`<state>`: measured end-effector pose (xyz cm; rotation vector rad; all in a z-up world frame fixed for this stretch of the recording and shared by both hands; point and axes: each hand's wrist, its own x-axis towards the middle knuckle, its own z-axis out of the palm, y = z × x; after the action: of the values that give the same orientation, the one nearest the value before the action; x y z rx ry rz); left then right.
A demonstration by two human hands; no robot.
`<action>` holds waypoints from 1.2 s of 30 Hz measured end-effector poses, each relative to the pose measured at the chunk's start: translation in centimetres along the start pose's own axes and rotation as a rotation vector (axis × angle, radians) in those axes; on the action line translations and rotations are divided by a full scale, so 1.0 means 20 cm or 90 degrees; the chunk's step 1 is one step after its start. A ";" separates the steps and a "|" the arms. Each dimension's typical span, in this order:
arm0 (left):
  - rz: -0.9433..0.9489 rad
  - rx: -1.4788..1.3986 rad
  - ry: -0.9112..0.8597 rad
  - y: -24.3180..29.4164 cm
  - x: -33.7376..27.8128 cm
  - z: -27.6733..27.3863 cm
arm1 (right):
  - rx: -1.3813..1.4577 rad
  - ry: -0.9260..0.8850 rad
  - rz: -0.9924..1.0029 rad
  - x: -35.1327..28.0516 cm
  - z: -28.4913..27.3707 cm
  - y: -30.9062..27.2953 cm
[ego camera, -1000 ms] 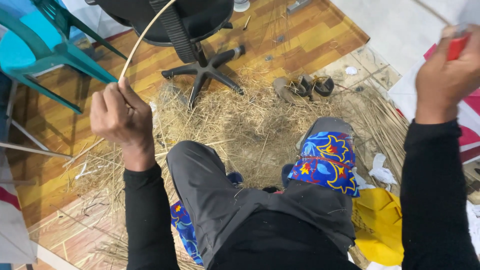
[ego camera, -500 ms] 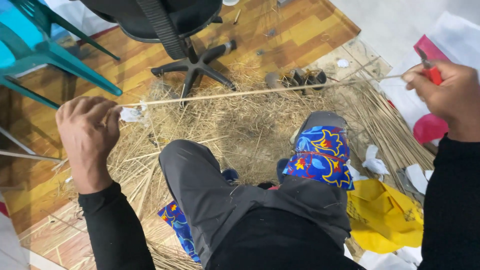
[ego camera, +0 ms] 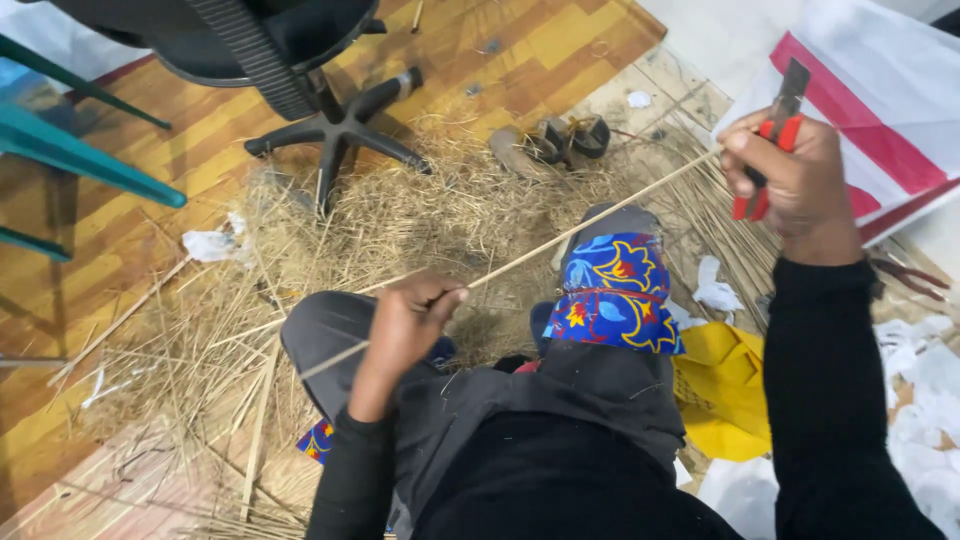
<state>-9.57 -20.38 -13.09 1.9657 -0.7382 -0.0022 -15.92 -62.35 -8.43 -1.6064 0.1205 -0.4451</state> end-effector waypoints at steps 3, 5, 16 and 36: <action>-0.056 -0.065 0.029 0.01 -0.03 0.13 | 0.256 0.090 -0.001 -0.01 0.05 0.10; -0.102 -0.113 0.029 -0.03 -0.06 0.20 | 0.301 0.159 0.018 -0.07 0.16 0.13; -0.269 -0.338 -0.004 -0.06 -0.13 0.42 | 0.218 0.148 0.116 -0.52 0.81 0.52; -0.116 -0.238 0.030 0.08 -0.11 0.40 | 0.279 0.160 0.075 -0.44 0.70 0.43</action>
<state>-14.60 -26.30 -16.55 1.6614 -0.4844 -0.1901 -17.39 -47.09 -18.98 -1.1035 0.2860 -0.5393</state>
